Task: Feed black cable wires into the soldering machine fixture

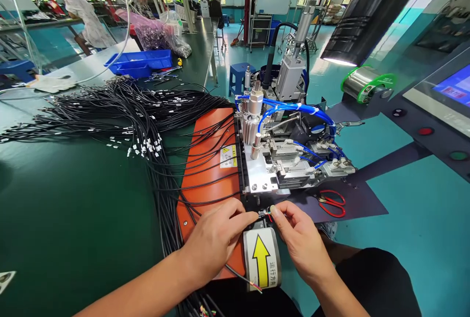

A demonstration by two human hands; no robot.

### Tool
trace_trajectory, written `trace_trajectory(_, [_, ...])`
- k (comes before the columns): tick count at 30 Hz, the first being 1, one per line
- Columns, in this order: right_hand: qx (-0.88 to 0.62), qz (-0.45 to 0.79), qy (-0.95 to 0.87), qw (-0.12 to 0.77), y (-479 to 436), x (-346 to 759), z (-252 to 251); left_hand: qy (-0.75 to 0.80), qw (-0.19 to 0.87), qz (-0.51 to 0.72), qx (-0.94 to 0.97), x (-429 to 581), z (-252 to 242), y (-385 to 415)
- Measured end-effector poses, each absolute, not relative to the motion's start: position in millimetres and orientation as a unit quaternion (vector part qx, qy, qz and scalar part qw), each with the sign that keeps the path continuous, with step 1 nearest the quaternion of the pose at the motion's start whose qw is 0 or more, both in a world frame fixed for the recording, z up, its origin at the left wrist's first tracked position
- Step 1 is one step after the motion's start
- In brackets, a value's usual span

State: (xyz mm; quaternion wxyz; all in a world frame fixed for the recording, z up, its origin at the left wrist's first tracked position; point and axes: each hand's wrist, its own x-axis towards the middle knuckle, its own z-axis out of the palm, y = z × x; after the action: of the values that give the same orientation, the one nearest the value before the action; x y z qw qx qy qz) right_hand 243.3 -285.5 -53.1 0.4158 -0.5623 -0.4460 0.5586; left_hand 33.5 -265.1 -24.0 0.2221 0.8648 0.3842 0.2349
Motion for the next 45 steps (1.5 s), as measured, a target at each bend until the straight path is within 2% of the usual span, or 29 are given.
trace_trajectory(4, [-0.572,0.540,-0.459,0.412,-284.0,241.6,-55.4,0.369,0.193,0.252,0.874,35.4,-33.4,-266.1])
trace_trajectory(36, [-0.591,0.521,-0.455,0.415,-283.8,238.3,-57.5,0.402,0.206,0.223,0.863,38.0,-32.3,-268.2])
trace_trajectory(45, [-0.605,0.513,-0.450,0.411,-287.0,236.1,-60.3,0.402,0.165,0.215,0.875,38.8,-35.8,-268.7])
